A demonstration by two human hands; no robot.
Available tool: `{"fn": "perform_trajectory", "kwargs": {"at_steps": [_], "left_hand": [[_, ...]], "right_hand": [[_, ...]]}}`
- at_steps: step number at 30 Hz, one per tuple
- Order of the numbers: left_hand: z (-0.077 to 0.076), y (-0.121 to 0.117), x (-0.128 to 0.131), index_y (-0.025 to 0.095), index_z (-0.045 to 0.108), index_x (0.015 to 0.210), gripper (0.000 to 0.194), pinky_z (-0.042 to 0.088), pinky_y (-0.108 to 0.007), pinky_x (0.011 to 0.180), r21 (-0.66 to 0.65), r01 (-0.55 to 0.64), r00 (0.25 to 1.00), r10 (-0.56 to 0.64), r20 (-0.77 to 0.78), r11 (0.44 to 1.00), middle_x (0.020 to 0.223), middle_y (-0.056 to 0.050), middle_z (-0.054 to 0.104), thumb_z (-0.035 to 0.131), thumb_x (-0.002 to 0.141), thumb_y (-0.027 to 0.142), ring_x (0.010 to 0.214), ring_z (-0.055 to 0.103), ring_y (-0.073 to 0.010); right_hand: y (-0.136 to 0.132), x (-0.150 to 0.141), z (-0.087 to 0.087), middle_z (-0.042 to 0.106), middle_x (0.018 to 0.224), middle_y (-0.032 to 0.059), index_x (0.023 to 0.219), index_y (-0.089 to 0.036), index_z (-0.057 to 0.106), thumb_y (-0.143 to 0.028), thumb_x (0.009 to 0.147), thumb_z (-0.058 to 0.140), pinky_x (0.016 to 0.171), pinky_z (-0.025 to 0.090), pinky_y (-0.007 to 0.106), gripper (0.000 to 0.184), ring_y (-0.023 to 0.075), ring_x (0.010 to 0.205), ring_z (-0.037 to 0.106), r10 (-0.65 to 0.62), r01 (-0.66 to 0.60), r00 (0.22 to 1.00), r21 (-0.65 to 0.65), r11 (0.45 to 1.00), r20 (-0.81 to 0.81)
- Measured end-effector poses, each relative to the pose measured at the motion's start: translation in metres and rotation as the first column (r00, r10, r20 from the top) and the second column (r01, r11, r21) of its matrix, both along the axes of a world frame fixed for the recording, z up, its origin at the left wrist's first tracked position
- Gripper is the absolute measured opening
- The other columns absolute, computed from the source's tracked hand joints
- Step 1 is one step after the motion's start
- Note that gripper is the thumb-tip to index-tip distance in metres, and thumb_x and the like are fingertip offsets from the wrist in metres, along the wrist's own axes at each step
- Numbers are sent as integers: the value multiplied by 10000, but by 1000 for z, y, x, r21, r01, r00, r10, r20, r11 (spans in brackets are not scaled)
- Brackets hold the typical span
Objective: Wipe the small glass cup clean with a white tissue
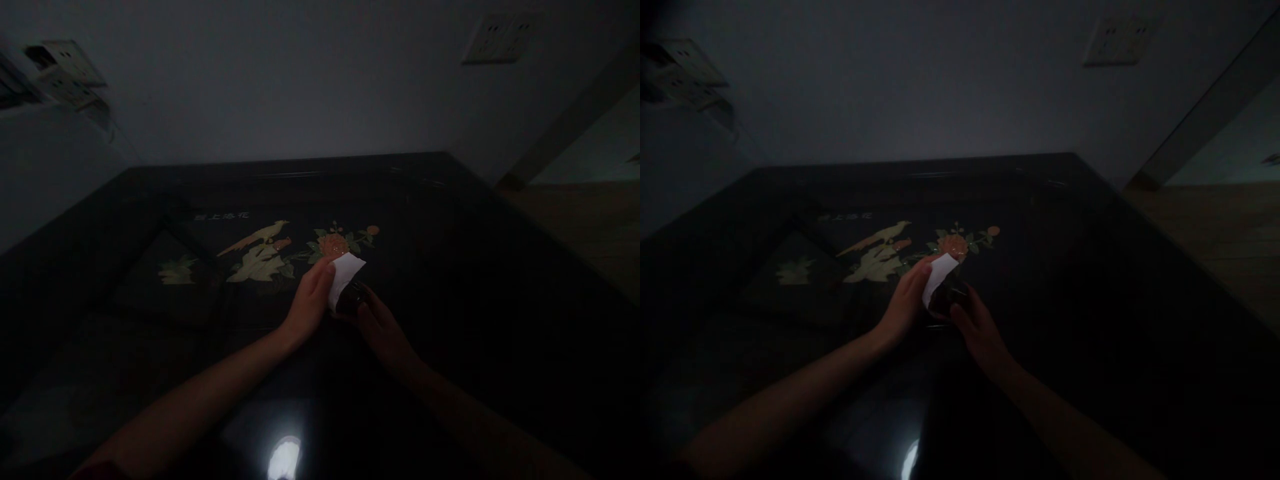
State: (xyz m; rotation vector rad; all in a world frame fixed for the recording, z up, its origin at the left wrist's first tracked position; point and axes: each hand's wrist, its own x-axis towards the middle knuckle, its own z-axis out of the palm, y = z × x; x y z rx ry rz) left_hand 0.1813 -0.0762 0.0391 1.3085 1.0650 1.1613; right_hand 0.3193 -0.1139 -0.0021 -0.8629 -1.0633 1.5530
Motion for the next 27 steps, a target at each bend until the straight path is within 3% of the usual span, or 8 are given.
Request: {"fn": "perform_trajectory", "kwargs": {"at_steps": [4, 9, 12, 14, 17, 19, 22, 27], "left_hand": [[0, 1, -3, 170, 628, 1128, 401, 441, -300, 863, 51, 57, 996, -54, -68, 997, 1090, -72, 670, 417, 916, 437, 893, 612, -197], [7, -4, -6, 194, 625, 1138, 362, 333, -348, 1035, 340, 143, 967, -57, -250, 929, 1264, -94, 592, 363, 952, 361, 1195, 512, -225], [10, -6, -5, 198, 632, 1116, 356, 329, -348, 1041, 391, 156, 963, -53, -263, 907, 1275, -89, 585, 347, 956, 338, 1201, 507, -212], [10, -5, -5, 188, 663, 1054, 364, 338, -342, 1034, 322, 122, 978, -59, -198, 939, 1236, -81, 612, 351, 948, 344, 1168, 530, -215], [9, -1, -3, 170, 692, 980, 374, 426, -335, 931, 71, 82, 997, -81, -8, 994, 1126, -75, 672, 378, 917, 364, 1032, 608, -226], [9, 1, -1, 163, 698, 970, 365, 470, -324, 842, -95, 101, 986, -87, 139, 990, 1048, -71, 701, 404, 887, 364, 927, 643, -223], [13, 3, 3, 155, 704, 940, 342, 475, -306, 838, -241, 153, 952, -78, 295, 958, 983, -61, 717, 419, 857, 325, 902, 649, -211], [12, 5, 4, 148, 700, 948, 344, 476, -298, 835, -300, 172, 948, -74, 310, 938, 996, -63, 715, 411, 850, 309, 932, 644, -213]], "right_hand": [[1, 1, -2, 620, 1208, 92, 1179, -231, 575, -530, 782, 644, 993, 460, 496, 502, 282, 1144, 571, -52, 52, 998, -11, 999, 38], [3, 1, -1, 619, 1217, 88, 1183, -230, 567, -538, 779, 639, 1007, 440, 473, 513, 274, 1142, 571, -63, 61, 992, 21, 998, 110], [3, 2, 0, 627, 1212, 90, 1200, -227, 556, -557, 779, 627, 1014, 429, 461, 539, 269, 1138, 574, -62, 54, 987, 57, 997, 151], [2, 3, 0, 622, 1228, 91, 1211, -229, 550, -568, 774, 627, 1029, 411, 463, 558, 272, 1157, 563, -55, 44, 984, 69, 997, 168], [1, 5, -1, 610, 1254, 96, 1229, -237, 544, -584, 769, 625, 1056, 376, 489, 582, 279, 1188, 544, -25, 14, 987, 70, 997, 162], [1, 6, -3, 605, 1261, 97, 1230, -240, 549, -599, 777, 604, 1077, 340, 513, 580, 285, 1207, 527, -11, 1, 990, 68, 998, 140], [0, 7, -10, 599, 1269, 93, 1220, -246, 569, -612, 786, 581, 1094, 304, 535, 567, 292, 1243, 490, -9, 1, 993, 68, 998, 114], [2, 5, -16, 617, 1226, 76, 1209, -279, 580, -573, 838, 542, 979, 459, 508, 475, 279, 1154, 564, 40, -40, 999, 29, 999, -9]]}}
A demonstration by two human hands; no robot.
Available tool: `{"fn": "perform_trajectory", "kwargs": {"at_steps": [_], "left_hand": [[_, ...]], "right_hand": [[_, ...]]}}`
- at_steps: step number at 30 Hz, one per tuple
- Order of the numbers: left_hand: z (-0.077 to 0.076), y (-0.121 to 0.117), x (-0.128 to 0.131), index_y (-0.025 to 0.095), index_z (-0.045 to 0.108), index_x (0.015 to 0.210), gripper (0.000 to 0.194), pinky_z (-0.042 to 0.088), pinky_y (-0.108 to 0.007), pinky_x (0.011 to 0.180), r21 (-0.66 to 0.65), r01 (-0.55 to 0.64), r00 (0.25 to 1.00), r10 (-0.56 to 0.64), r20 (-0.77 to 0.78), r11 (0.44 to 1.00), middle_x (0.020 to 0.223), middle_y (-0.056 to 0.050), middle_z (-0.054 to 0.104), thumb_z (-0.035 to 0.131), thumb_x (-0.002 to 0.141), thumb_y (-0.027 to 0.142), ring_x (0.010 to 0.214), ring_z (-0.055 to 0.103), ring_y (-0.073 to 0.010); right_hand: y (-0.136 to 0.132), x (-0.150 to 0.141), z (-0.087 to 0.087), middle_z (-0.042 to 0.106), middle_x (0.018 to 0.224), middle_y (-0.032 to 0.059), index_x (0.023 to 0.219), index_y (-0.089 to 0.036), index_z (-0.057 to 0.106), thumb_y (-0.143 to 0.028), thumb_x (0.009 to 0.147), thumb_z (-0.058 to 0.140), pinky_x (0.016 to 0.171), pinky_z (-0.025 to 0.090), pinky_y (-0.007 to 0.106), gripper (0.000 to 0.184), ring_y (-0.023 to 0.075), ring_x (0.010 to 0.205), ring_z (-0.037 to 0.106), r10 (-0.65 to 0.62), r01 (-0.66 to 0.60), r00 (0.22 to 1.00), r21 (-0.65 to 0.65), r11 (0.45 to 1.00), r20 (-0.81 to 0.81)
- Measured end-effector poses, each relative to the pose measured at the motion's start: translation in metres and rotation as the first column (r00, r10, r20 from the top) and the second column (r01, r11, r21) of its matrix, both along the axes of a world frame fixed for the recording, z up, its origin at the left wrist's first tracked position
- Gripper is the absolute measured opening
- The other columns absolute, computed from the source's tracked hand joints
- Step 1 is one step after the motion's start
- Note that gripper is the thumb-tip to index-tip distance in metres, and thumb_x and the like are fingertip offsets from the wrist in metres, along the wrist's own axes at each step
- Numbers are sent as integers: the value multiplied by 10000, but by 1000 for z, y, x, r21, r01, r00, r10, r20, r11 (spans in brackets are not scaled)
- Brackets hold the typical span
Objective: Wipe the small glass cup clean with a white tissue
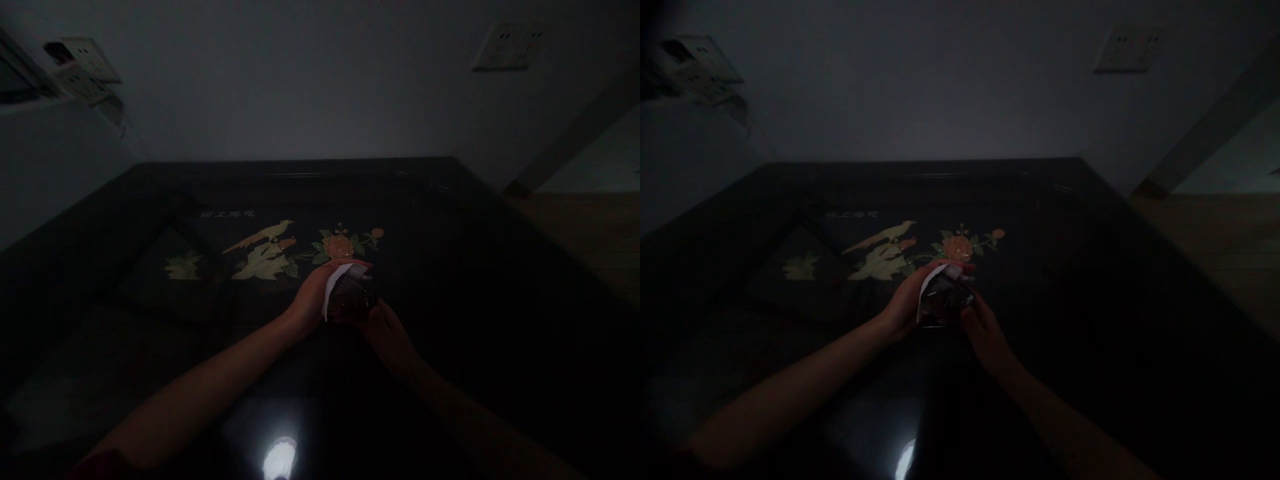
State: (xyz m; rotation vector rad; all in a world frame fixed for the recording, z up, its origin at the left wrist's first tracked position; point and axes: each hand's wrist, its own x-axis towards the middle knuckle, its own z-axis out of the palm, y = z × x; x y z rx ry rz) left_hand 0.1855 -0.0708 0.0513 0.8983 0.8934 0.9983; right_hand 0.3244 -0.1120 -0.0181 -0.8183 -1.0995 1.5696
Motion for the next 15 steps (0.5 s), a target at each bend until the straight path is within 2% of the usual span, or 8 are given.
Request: {"fn": "perform_trajectory", "kwargs": {"at_steps": [4, 7, 11, 15], "left_hand": [[-10, -5, -4, 172, 658, 1071, 412, 461, -300, 840, 203, -39, 989, 67, -133, 978, 1066, -68, 690, 372, 909, 419, 961, 628, -215], [-11, -12, -6, 170, 629, 1115, 445, 440, -312, 875, 383, -29, 945, 150, -289, 923, 1132, -88, 656, 325, 941, 445, 1018, 602, -222], [-7, -18, -7, 164, 617, 1097, 452, 411, -330, 932, 618, 63, 877, 252, -409, 783, 1160, -110, 630, 261, 965, 410, 1082, 571, -222], [-6, -17, -9, 174, 603, 1097, 403, 398, -364, 958, 761, 196, 819, 323, -473, 618, 1114, -114, 641, 268, 965, 354, 1101, 556, -222]], "right_hand": [[2, -1, 3, 637, 1170, 68, 1183, -283, 591, -563, 814, 585, 933, 500, 481, 463, 266, 1094, 596, -37, 37, 999, 4, 999, 13], [2, 0, 9, 634, 1172, 79, 1199, -262, 573, -585, 788, 602, 971, 464, 479, 524, 270, 1099, 587, -84, 79, 992, 58, 995, 94], [1, 2, 17, 628, 1194, 99, 1219, -219, 551, -637, 772, 576, 988, 433, 452, 612, 289, 1124, 568, -107, 81, 965, 115, 990, 241], [-1, 2, 18, 655, 1143, 97, 1167, -192, 581, -620, 779, 577, 919, 470, 412, 578, 285, 1048, 600, -151, 110, 935, 144, 983, 320]]}}
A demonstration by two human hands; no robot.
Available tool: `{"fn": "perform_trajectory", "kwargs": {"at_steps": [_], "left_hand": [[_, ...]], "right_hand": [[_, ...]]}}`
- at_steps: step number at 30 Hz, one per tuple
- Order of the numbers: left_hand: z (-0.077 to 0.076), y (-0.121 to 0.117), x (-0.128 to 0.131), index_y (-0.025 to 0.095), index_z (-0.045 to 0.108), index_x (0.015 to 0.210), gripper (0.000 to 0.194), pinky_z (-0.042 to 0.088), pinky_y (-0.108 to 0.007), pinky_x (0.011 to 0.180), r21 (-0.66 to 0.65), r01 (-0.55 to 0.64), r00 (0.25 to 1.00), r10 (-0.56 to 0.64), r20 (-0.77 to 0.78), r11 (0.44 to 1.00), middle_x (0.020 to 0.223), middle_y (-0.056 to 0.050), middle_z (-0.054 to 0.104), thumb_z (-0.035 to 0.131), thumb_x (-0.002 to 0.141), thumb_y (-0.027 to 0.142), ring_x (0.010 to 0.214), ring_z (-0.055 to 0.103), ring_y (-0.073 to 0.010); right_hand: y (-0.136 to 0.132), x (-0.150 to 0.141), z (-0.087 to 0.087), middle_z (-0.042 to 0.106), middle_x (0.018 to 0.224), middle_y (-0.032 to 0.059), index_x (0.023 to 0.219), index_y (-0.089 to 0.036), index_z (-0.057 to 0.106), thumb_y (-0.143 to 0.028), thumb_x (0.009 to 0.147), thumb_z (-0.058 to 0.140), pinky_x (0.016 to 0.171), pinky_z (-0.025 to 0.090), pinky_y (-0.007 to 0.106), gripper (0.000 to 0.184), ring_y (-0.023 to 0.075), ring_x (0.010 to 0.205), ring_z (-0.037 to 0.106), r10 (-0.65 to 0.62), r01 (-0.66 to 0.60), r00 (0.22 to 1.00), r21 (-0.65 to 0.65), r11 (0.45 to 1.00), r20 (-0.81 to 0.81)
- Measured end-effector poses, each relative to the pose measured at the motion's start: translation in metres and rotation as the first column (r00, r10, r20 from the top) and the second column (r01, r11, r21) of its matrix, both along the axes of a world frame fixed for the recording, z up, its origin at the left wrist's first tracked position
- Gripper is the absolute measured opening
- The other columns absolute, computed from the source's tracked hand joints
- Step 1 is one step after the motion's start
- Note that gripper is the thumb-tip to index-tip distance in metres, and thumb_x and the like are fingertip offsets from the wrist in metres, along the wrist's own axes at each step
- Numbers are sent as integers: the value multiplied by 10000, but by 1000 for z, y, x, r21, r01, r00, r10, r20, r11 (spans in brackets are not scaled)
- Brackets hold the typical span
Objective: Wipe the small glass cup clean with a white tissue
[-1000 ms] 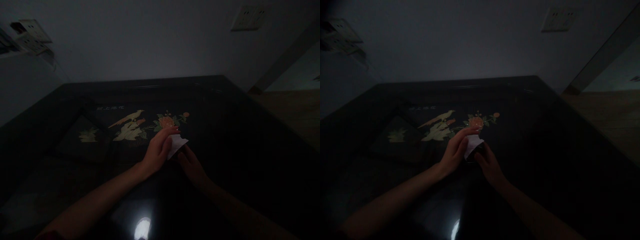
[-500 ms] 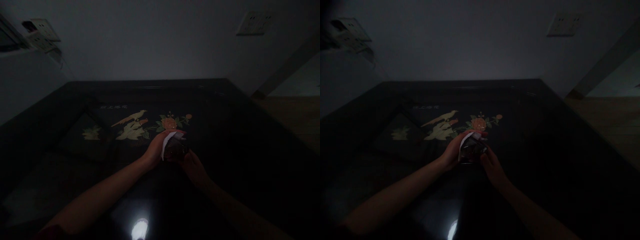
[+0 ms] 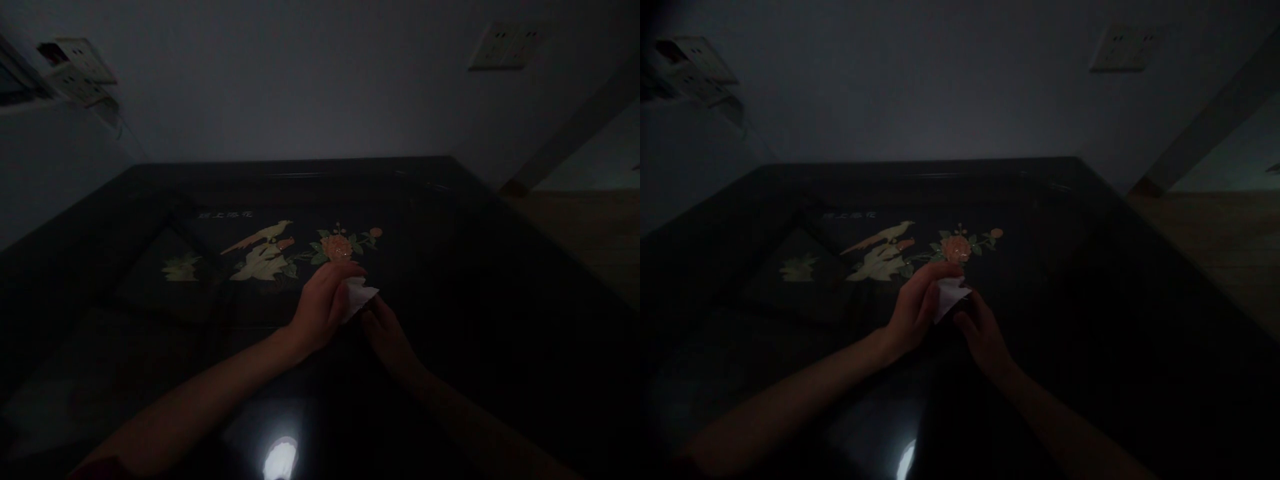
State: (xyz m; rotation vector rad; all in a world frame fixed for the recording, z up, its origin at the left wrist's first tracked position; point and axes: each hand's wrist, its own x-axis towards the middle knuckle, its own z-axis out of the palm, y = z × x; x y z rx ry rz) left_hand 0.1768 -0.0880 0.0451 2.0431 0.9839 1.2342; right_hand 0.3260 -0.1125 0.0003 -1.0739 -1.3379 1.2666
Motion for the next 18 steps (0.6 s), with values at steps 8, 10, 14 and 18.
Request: {"fn": "perform_trajectory", "kwargs": {"at_steps": [8, 10, 14, 18], "left_hand": [[1, 4, 2, 168, 665, 975, 404, 411, -322, 930, -220, 8, 986, 30, 166, 975, 1062, -85, 668, 300, 955, 340, 1030, 589, -207], [-1, 7, 3, 159, 672, 957, 402, 440, -319, 880, -398, 45, 958, 72, 276, 916, 1027, -75, 682, 331, 935, 371, 947, 613, -208], [-5, 14, 5, 143, 662, 972, 355, 479, -307, 756, -639, 167, 878, 181, 443, 750, 942, -68, 699, 396, 876, 357, 851, 632, -208], [-2, 15, 8, 148, 669, 955, 341, 490, -292, 748, -728, 278, 812, 251, 527, 627, 952, -69, 707, 415, 860, 355, 868, 645, -205]], "right_hand": [[1, -1, -2, 672, 1081, 99, 1134, -190, 595, -628, 778, 574, 898, 483, 416, 565, 276, 1024, 613, 44, -47, 996, -48, 998, -75], [1, -1, -5, 665, 1106, 103, 1149, -195, 590, -637, 763, 588, 954, 453, 444, 586, 283, 1071, 597, 32, -40, 993, -68, 997, -113], [1, 0, -12, 652, 1140, 103, 1153, -200, 593, -629, 770, 588, 985, 434, 472, 576, 280, 1089, 589, 37, -51, 987, -89, 995, -159], [2, -1, -15, 649, 1159, 88, 1178, -226, 587, -592, 817, 556, 952, 472, 449, 514, 259, 1063, 607, 77, -95, 971, -72, 993, -228]]}}
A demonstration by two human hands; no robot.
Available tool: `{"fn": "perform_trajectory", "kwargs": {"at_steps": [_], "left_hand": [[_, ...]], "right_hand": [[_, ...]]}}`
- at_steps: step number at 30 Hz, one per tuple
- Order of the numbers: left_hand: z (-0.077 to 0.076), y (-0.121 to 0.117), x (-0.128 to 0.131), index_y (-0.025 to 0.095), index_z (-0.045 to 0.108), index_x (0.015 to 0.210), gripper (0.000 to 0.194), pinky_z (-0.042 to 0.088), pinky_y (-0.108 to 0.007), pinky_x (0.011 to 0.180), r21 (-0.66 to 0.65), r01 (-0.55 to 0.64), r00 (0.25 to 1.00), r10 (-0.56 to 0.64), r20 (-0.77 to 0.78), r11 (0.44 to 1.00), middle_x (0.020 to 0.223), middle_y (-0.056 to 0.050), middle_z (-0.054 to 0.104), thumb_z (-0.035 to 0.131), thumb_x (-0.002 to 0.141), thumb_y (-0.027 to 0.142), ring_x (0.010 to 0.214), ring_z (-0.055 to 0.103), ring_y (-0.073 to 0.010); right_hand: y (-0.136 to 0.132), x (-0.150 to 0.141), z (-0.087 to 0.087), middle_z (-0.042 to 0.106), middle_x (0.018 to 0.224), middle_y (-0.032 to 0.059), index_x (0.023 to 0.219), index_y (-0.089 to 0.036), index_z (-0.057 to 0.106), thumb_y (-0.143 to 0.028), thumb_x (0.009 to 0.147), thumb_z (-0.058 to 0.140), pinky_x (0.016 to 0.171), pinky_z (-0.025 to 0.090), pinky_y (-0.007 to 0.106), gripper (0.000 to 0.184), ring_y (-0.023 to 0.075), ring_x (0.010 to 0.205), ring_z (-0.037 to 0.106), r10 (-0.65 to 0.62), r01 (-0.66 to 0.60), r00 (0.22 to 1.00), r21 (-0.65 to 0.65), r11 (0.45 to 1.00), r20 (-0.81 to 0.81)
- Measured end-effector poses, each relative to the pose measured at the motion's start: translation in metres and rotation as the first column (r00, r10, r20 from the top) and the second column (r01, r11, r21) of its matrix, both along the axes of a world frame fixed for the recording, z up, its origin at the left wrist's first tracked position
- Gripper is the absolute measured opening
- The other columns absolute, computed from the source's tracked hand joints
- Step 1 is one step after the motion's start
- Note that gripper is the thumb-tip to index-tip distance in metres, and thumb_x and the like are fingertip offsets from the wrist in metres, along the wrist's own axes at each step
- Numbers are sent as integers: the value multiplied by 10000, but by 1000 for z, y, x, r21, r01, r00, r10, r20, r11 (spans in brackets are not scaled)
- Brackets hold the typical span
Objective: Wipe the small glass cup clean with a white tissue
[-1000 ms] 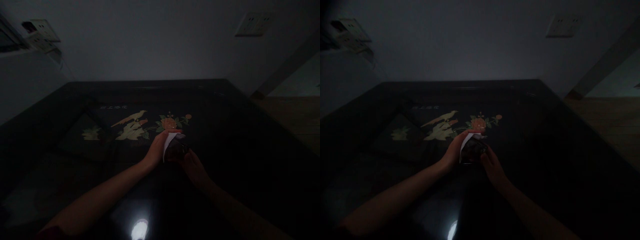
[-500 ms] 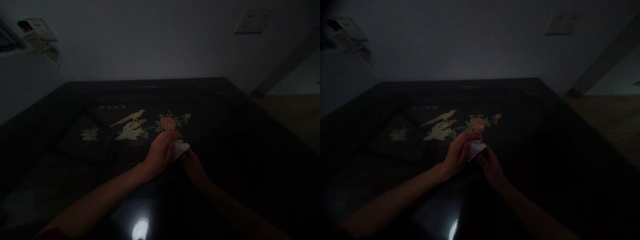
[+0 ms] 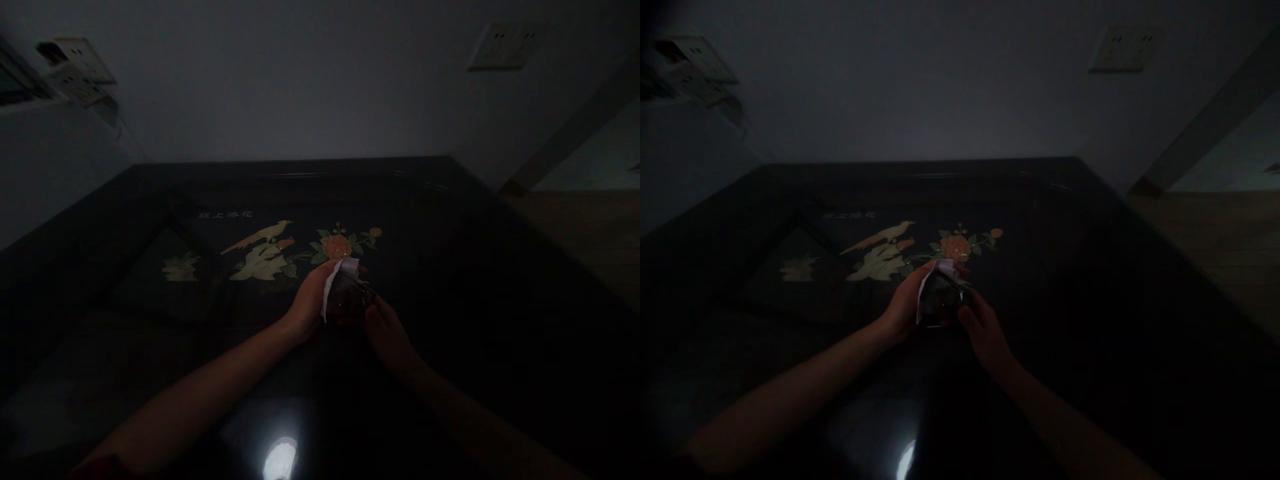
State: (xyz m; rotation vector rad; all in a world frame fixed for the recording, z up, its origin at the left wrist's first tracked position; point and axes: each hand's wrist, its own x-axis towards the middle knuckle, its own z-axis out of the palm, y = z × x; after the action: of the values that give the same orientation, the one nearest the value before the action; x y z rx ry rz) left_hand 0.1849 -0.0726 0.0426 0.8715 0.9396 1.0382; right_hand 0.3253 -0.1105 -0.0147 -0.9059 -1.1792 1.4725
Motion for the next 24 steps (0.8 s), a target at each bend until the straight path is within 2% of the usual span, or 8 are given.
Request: {"fn": "perform_trajectory", "kwargs": {"at_steps": [4, 8, 12, 15, 18, 21, 23, 24], "left_hand": [[3, 0, 2, 143, 678, 943, 369, 503, -293, 732, -85, 27, 995, -19, 100, 996, 894, -75, 714, 434, 841, 402, 835, 658, -208], [3, -2, 2, 151, 675, 954, 359, 505, -303, 752, -81, 22, 997, -16, 76, 996, 893, -66, 715, 423, 841, 380, 844, 661, -210], [0, -5, 0, 158, 665, 947, 348, 485, -304, 798, 127, -48, 996, 57, -68, 991, 967, -59, 707, 409, 876, 383, 878, 646, -202], [0, -9, -4, 157, 654, 976, 404, 474, -302, 767, 323, -6, 958, 98, -269, 947, 1015, -77, 688, 349, 920, 416, 847, 627, -195], [1, -13, -6, 165, 643, 1003, 428, 451, -322, 848, 510, 77, 888, 174, -426, 857, 1083, -99, 662, 287, 955, 398, 938, 608, -202], [4, -13, -8, 177, 632, 1013, 406, 382, -370, 995, 691, 217, 828, 245, -505, 690, 1123, -110, 645, 261, 964, 333, 1104, 560, -212], [6, -12, -9, 182, 628, 1019, 375, 306, -416, 1072, 745, 318, 791, 269, -550, 586, 1143, -107, 641, 275, 957, 295, 1159, 535, -212], [7, -12, -9, 183, 628, 1021, 361, 278, -433, 1092, 753, 349, 780, 271, -563, 558, 1150, -104, 641, 287, 952, 282, 1169, 530, -213]], "right_hand": [[0, -2, 4, 653, 1147, 94, 1149, -220, 611, -600, 794, 580, 909, 508, 445, 520, 267, 1051, 612, 3, -3, 1000, -17, 1000, -11], [0, -3, 6, 651, 1150, 96, 1148, -221, 616, -623, 781, 576, 869, 533, 450, 545, 277, 1041, 615, 11, -11, 1000, -25, 1000, -15], [0, -1, 4, 656, 1137, 97, 1145, -206, 618, -621, 790, 566, 962, 470, 461, 548, 279, 1088, 593, -5, 4, 999, 18, 1000, 31], [-1, -1, 6, 661, 1111, 93, 1153, -205, 604, -610, 790, 575, 981, 451, 460, 544, 274, 1083, 594, -35, 34, 997, 20, 999, 62], [-2, -1, 11, 661, 1087, 97, 1152, -197, 590, -603, 786, 584, 951, 469, 447, 546, 275, 1063, 596, -59, 57, 992, 27, 998, 116], [-2, -2, 15, 679, 1007, 85, 1084, -188, 603, -613, 772, 591, 847, 517, 399, 528, 263, 956, 625, -78, 69, 981, 57, 996, 179], [-2, -2, 17, 687, 966, 70, 1042, -188, 609, -619, 762, 596, 807, 526, 373, 514, 253, 908, 632, -86, 73, 978, 70, 995, 190], [-2, -3, 18, 689, 955, 63, 1033, -190, 611, -617, 761, 597, 806, 525, 367, 506, 250, 903, 632, -89, 77, 978, 71, 994, 188]]}}
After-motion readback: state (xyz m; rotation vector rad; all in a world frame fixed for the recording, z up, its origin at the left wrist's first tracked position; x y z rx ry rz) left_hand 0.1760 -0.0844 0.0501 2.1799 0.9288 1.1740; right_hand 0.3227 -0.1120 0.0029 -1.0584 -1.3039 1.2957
